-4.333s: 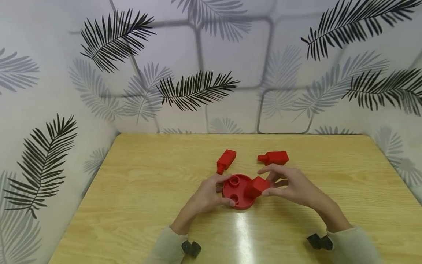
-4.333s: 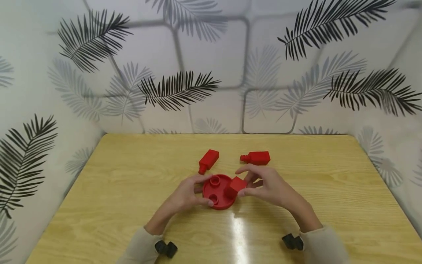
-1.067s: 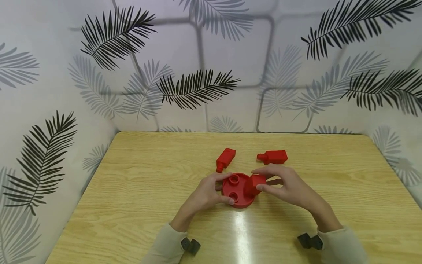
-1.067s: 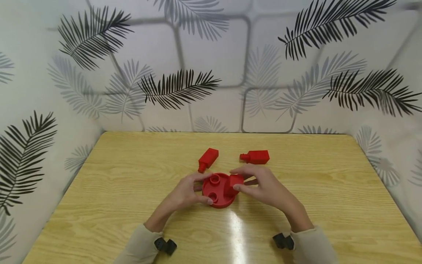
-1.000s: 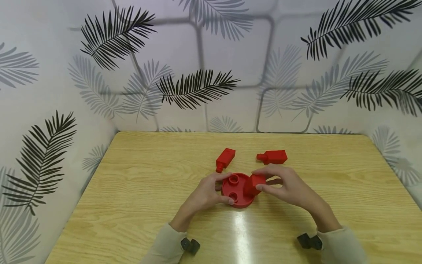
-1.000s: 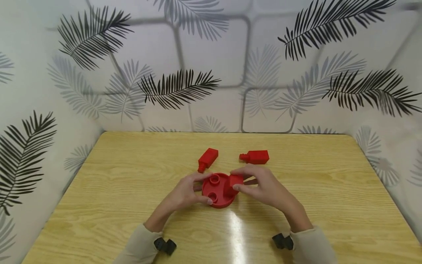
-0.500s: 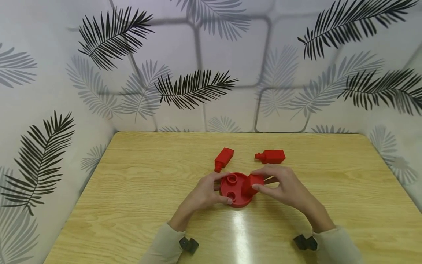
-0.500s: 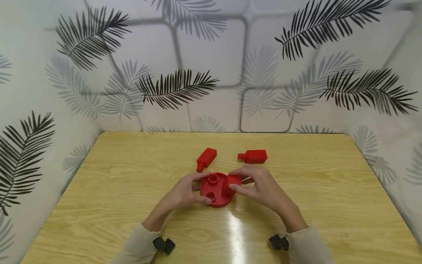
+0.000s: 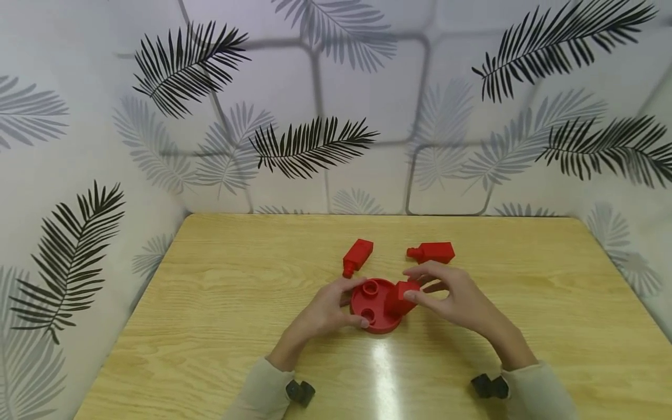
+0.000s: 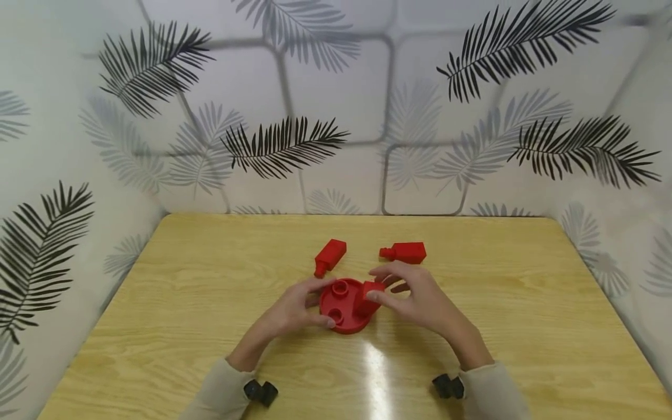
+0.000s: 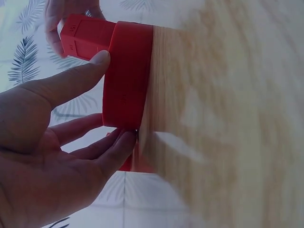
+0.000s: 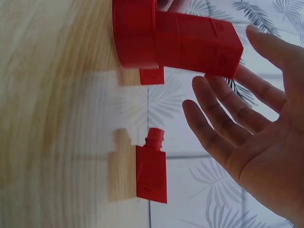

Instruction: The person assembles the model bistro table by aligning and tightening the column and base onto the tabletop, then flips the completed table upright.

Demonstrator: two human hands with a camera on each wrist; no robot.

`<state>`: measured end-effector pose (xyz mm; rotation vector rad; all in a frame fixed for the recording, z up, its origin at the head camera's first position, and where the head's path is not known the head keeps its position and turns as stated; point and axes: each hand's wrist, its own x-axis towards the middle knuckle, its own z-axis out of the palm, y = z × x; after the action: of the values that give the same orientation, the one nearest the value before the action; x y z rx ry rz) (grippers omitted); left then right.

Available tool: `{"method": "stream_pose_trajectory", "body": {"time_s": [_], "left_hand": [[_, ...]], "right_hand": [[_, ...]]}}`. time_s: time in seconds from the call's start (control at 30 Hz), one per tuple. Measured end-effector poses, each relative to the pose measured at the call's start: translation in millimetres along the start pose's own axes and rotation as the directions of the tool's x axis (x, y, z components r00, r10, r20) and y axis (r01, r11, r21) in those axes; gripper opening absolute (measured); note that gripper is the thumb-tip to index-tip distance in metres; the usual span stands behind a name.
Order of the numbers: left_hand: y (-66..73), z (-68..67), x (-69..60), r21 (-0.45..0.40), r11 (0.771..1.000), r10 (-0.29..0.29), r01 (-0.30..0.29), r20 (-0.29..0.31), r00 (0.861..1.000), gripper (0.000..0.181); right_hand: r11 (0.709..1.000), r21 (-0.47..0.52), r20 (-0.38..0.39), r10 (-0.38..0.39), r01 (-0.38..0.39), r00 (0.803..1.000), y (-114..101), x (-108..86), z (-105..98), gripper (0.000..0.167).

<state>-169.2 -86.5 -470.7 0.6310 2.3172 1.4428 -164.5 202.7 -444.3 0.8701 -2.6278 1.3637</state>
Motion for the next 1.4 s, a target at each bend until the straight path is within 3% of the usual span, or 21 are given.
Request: {"method": "stream_pose_trajectory", "body": {"time_s": [0.13, 0.23, 0.4, 0.47, 0.6, 0.77, 0.93, 1.1, 1.23, 1.4], "left_hand": [[6.6, 1.4, 0.1, 0.111, 0.994, 0.013, -0.008, -0.047, 0.999, 0.072], [14.3, 4.6, 0.2, 0.137, 0.989, 0.067, -0.051, -0.113, 0.991, 0.062], [29.3, 20.7, 2.0, 0.056, 0.983, 0.186, -0.177, -0.225, 0.957, 0.049], [33.6, 30.3, 3.2, 0.039, 0.979, 0.205, -0.201, -0.257, 0.945, 0.048], [39.3, 48.2, 6.4, 0.057, 0.979, 0.204, -0.196, -0.32, 0.925, 0.048], [45.9, 63.4, 12.8, 0.113, 0.984, 0.175, -0.141, -0.394, 0.902, 0.049], [51.6, 76.7, 19.2, 0.141, 0.986, 0.149, -0.092, -0.471, 0.87, 0.05], [51.5, 83.9, 21.5, 0.159, 0.983, 0.161, -0.09, -0.518, 0.84, 0.047], [51.5, 83.8, 20.6, 0.182, 0.978, 0.183, -0.1, -0.526, 0.831, 0.044], [52.4, 82.1, 19.0, 0.202, 0.975, 0.188, -0.094, -0.518, 0.835, 0.04]], "right_hand": [[0.999, -0.038, -0.109, 0.024, -0.029, 0.994, 8.5, -2.6, -15.0, 0.034], [0.996, -0.074, -0.185, 0.036, -0.05, 0.982, 13.7, -4.2, -25.7, 0.035], [0.992, -0.083, -0.268, 0.074, -0.1, 0.961, 24.6, 0.0, -34.6, 0.035], [0.989, -0.081, -0.3, 0.092, -0.121, 0.95, 30.9, 4.0, -36.6, 0.035], [0.984, -0.077, -0.34, 0.123, -0.158, 0.932, 44.0, 10.7, -42.1, 0.034], [0.977, -0.079, -0.311, 0.166, -0.199, 0.936, 60.8, 15.8, -49.0, 0.036], [0.963, -0.062, -0.182, 0.247, -0.262, 0.952, 76.5, 17.2, -51.2, 0.047], [0.948, -0.071, -0.091, 0.304, -0.311, 0.948, 82.4, 16.8, -47.8, 0.052], [0.937, -0.102, -0.082, 0.326, -0.334, 0.942, 83.2, 16.8, -44.2, 0.048], [0.933, -0.102, -0.107, 0.335, -0.346, 0.936, 82.8, 14.1, -41.7, 0.045]]}}
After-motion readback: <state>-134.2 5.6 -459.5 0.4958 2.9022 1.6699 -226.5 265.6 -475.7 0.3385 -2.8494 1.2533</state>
